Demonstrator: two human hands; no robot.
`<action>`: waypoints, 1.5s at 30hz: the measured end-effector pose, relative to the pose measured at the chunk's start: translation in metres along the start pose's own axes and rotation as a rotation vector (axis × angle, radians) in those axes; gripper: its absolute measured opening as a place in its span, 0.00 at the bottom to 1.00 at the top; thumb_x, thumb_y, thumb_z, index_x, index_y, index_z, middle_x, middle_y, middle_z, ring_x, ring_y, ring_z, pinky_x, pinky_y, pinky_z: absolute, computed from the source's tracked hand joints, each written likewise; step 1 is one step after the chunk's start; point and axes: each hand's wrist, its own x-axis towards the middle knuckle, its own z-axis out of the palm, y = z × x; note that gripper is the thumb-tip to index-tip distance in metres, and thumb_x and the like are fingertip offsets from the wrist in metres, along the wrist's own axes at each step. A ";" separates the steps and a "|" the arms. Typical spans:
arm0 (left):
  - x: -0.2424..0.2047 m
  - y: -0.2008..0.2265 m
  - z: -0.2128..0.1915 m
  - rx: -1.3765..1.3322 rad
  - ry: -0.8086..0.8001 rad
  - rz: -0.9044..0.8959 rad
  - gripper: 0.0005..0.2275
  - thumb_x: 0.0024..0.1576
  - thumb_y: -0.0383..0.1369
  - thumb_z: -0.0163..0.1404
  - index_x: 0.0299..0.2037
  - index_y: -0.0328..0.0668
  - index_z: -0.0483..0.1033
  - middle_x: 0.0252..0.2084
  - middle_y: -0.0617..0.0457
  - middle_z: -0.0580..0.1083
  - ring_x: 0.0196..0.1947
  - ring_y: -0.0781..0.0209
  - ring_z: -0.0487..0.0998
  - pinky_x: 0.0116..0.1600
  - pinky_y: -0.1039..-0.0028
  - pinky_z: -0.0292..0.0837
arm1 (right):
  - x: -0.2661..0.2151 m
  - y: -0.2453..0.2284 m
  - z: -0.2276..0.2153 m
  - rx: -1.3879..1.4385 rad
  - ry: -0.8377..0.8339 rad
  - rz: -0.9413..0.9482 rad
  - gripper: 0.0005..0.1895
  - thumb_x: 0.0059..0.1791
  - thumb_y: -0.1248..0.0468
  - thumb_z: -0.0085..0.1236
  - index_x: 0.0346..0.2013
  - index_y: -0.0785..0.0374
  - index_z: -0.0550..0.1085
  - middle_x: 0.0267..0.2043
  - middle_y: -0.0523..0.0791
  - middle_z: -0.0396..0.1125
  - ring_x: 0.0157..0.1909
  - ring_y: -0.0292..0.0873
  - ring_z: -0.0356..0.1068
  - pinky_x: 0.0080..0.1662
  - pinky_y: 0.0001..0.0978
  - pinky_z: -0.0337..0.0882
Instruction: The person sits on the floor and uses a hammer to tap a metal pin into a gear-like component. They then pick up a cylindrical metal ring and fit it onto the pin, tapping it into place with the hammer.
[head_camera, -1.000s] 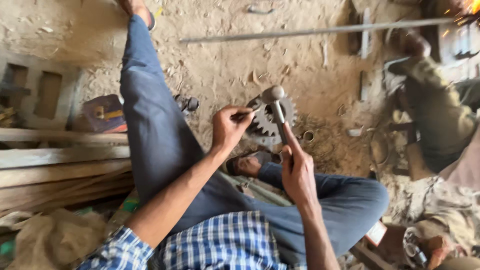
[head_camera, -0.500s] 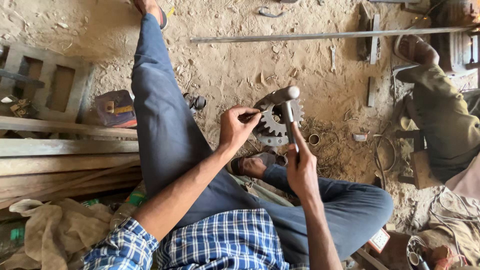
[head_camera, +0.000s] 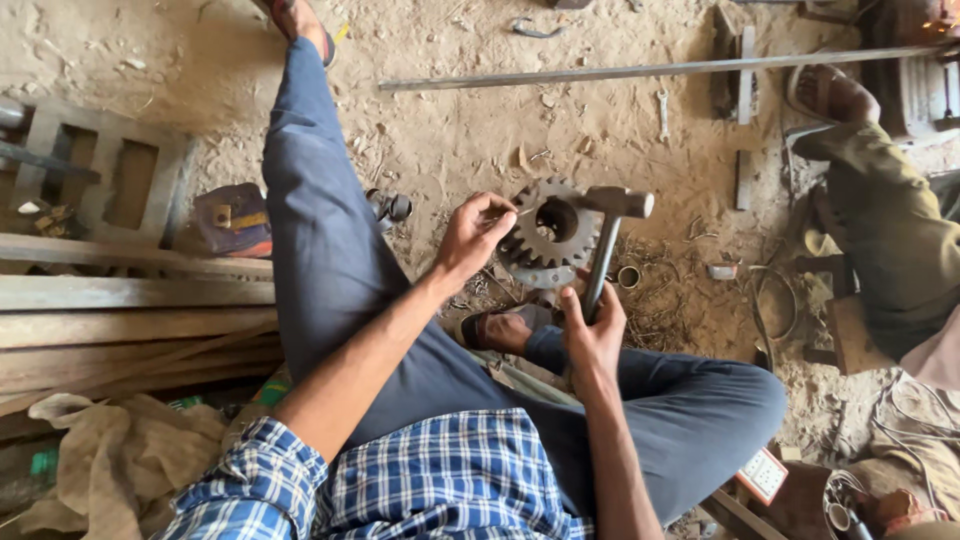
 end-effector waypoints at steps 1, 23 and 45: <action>0.000 0.000 0.001 -0.035 -0.010 -0.020 0.05 0.60 0.33 0.54 0.42 0.43 0.78 0.38 0.54 0.79 0.37 0.64 0.79 0.43 0.73 0.78 | 0.000 0.000 -0.003 0.018 0.013 0.012 0.17 0.51 0.63 0.62 0.52 0.65 0.72 0.24 0.37 0.61 0.20 0.29 0.55 0.21 0.24 0.53; -0.034 0.026 -0.010 0.105 -0.055 0.228 0.04 0.58 0.28 0.55 0.41 0.38 0.80 0.36 0.52 0.77 0.30 0.70 0.77 0.34 0.81 0.76 | -0.003 -0.024 -0.027 0.266 0.172 0.062 0.18 0.49 0.64 0.65 0.52 0.61 0.70 0.24 0.36 0.61 0.19 0.28 0.55 0.21 0.23 0.53; 0.034 0.025 0.007 0.603 -0.074 0.210 0.21 0.48 0.24 0.60 0.53 0.44 0.72 0.37 0.50 0.75 0.30 0.63 0.77 0.28 0.75 0.75 | -0.007 -0.011 -0.033 0.251 0.126 0.141 0.15 0.51 0.63 0.63 0.49 0.61 0.71 0.21 0.34 0.57 0.18 0.27 0.52 0.21 0.22 0.51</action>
